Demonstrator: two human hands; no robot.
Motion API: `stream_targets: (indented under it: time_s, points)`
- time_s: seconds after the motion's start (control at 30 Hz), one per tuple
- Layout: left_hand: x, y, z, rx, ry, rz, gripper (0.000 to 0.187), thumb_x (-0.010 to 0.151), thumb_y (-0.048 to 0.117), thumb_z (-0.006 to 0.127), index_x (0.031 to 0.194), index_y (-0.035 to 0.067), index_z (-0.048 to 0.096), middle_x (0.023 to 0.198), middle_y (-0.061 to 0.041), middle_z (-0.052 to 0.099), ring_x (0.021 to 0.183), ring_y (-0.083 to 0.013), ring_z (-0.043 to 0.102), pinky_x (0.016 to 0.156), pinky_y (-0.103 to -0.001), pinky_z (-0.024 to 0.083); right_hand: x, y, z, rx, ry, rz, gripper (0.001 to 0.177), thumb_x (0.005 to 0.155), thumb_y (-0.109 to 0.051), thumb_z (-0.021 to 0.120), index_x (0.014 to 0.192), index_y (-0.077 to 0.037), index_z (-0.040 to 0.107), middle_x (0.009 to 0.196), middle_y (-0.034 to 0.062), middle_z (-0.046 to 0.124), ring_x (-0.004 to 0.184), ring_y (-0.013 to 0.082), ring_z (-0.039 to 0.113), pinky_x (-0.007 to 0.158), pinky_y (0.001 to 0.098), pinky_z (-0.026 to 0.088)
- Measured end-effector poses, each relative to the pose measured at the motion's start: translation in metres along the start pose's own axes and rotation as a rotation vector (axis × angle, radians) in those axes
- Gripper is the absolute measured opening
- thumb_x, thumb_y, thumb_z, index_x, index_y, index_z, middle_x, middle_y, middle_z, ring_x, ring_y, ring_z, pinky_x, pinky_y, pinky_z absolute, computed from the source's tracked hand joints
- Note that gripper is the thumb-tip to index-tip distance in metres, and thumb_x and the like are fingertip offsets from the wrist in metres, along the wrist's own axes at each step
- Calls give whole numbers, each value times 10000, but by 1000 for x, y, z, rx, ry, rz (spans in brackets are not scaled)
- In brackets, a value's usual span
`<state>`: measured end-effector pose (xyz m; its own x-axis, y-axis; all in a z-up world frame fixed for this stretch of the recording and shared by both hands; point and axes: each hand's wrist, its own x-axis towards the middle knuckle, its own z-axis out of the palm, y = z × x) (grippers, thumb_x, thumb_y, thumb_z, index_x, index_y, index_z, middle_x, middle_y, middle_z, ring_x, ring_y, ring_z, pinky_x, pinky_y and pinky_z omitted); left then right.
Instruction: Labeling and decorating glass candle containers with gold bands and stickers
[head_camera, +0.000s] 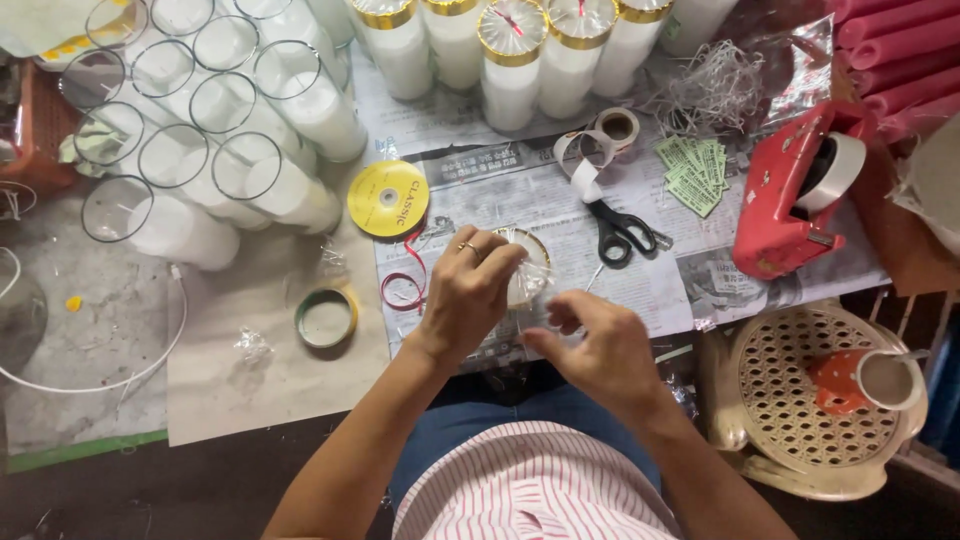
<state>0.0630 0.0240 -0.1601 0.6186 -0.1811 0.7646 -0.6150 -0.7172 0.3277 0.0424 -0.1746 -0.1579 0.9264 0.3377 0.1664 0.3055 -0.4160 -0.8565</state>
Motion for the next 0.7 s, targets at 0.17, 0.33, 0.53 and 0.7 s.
stream_targets:
  time_s: [0.17,0.33,0.53,0.7]
  points:
    - [-1,-7,6,22,30,-61,111,941,-11,636,896,82,677,745,-81,584,689,-286,594,620,-372,541,12,6,21,88,-161,163,262,834,-355,789,892,-100,765,664,59,750,606,152,712,577,323,567]
    - [-2,-9,8,-10,13,-128,107,916,-20,662,900,85,680,758,-83,597,700,-288,605,624,-376,545,19,9,15,264,-248,205,153,872,-229,752,857,-81,786,594,54,718,593,93,634,508,256,530]
    - [-7,-14,10,-50,-8,-182,128,914,-2,650,904,116,698,774,-59,615,735,-266,623,657,-365,550,16,28,7,478,-256,155,168,922,-38,623,828,-28,762,664,122,733,580,160,632,518,284,550]
    - [-6,-15,11,-124,-14,-228,142,943,10,617,915,115,708,794,-63,627,754,-280,638,681,-369,555,33,56,6,988,-116,98,181,1004,-94,575,891,20,658,1090,238,683,720,232,675,495,263,488]
